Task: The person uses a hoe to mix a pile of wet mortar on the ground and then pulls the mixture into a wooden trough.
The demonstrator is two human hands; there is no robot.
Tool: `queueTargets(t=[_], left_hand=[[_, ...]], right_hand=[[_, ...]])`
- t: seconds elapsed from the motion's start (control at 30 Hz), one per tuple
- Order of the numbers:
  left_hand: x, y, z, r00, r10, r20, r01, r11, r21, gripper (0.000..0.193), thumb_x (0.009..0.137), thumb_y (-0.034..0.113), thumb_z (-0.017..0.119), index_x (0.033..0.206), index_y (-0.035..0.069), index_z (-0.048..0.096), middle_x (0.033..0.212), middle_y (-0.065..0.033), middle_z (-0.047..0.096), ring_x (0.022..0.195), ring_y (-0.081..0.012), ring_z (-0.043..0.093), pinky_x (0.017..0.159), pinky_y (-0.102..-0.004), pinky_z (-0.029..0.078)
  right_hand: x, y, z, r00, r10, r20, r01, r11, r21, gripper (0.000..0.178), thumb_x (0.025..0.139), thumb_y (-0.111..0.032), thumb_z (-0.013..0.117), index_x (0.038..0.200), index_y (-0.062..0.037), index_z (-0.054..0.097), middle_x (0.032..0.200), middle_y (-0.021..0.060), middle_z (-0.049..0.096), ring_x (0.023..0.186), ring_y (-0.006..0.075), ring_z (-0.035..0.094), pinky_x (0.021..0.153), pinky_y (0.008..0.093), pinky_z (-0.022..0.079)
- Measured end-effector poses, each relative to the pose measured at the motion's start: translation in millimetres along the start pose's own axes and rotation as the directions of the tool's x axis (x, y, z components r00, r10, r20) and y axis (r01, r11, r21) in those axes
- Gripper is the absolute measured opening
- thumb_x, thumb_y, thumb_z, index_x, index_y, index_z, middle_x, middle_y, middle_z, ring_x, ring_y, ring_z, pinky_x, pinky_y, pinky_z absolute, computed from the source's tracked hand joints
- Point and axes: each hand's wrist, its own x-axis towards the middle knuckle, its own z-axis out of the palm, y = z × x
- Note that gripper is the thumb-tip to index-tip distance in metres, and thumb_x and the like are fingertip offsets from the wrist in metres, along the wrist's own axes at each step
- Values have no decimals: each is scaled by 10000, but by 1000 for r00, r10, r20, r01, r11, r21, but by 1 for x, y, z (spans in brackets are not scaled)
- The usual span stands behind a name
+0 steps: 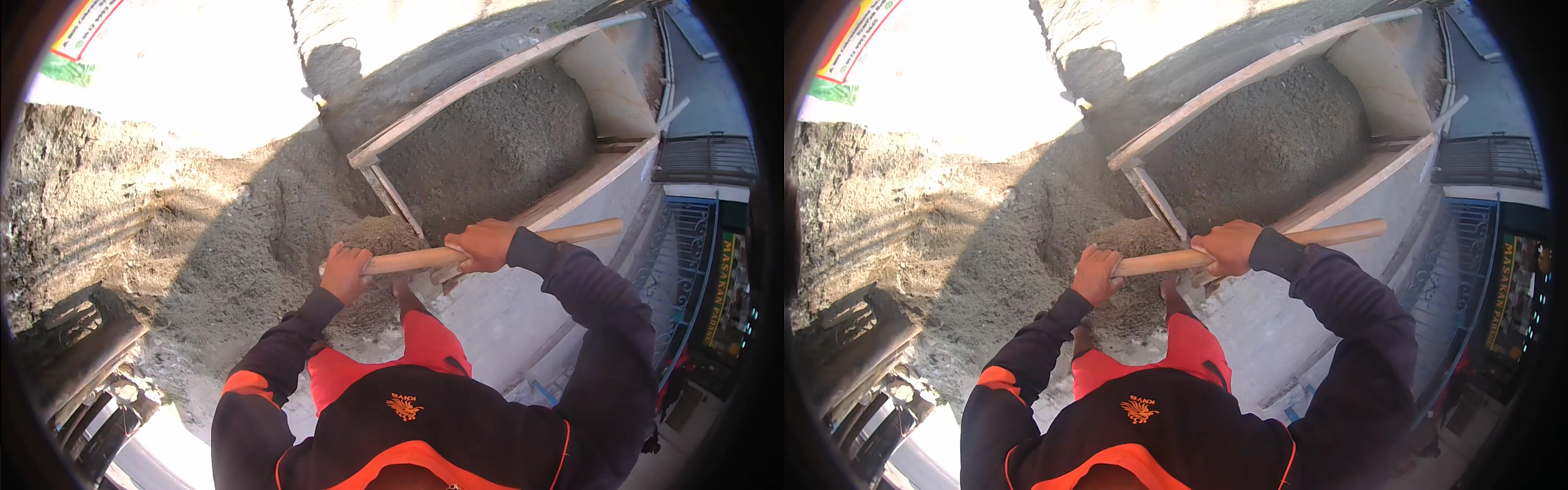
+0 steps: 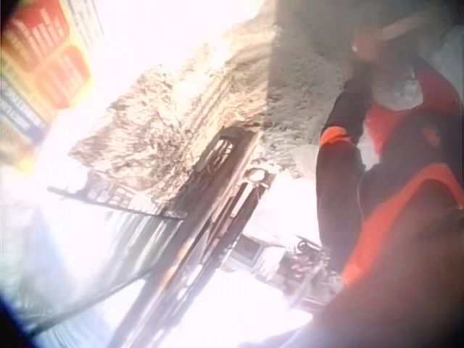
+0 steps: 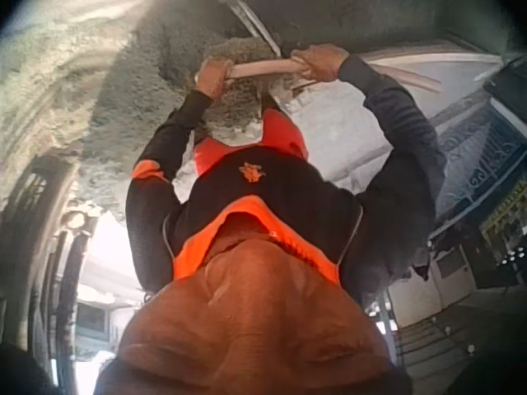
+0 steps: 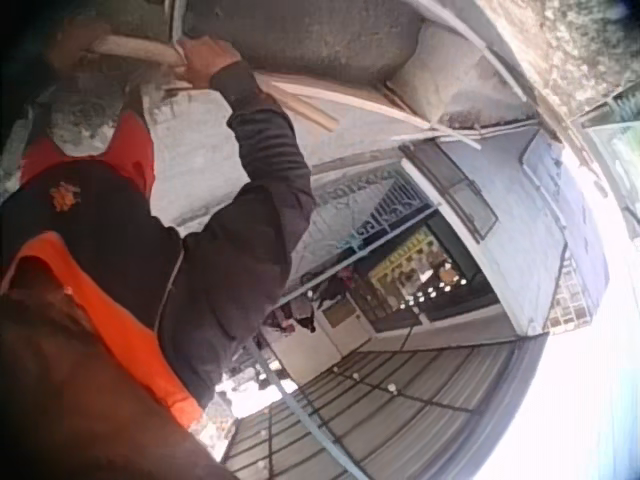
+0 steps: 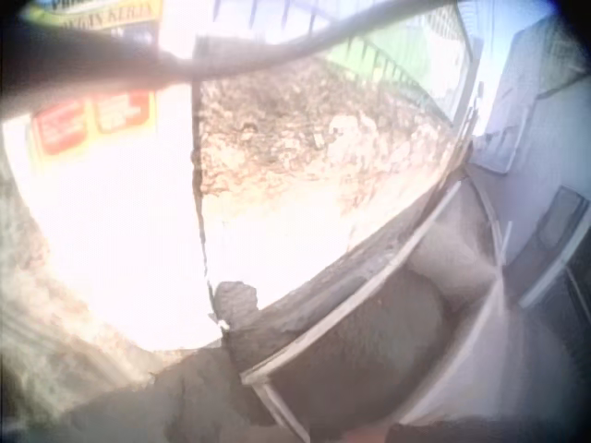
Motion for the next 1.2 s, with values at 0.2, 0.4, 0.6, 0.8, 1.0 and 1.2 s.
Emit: queueTargets(t=[0.2,0.4,0.6,0.8,1.0,1.2], left_hand=[[230,233,-32,927,288,-240,-324,937,-127,339,697,220,738,932,73,542,851,-137,623,831,-344,619,780,-448,433],[212,281,-48,933,340,-114,-354,925,-139,347,707,249,747,932,76,549,840,-124,624,836,-337,625,751,-442,438],[63,127,26,977,155,149,-156,988,-3,324,655,184,740,940,112,603,867,-84,627,874,-290,632,796,-429,432],[-58,26,59,980,-161,-114,164,986,12,482,730,182,717,1157,18,568,1131,-196,594,1118,-374,547,971,-465,404],[-136,18,136,664,-568,487,660,136,-739,775,891,411,666,1400,-89,366,1338,-317,499,1258,-373,518,1049,-425,399],[-167,0,211,602,-386,699,589,-375,-716,616,862,388,660,1237,-73,498,1017,-271,667,963,-390,665,812,-450,518]], right_hand=[[-260,136,-68,635,239,-734,-667,650,-365,167,694,-97,698,831,-149,617,771,34,599,846,246,591,800,381,395],[-298,139,-10,505,415,-756,-775,603,-187,93,682,-116,706,748,-140,644,741,37,610,791,257,607,763,399,426],[-158,54,127,952,305,-19,-278,890,361,396,779,-409,725,967,-75,624,841,171,674,860,390,662,752,490,502],[40,-52,220,973,225,-44,-141,742,656,459,810,-438,698,1000,-25,634,898,211,685,911,398,669,809,470,510],[225,-94,254,914,402,57,-220,372,902,456,854,-419,698,980,16,646,727,97,648,640,214,659,596,360,520],[383,-98,251,728,685,10,16,-32,999,443,970,-505,536,894,-70,498,595,15,466,449,128,477,434,313,410]])
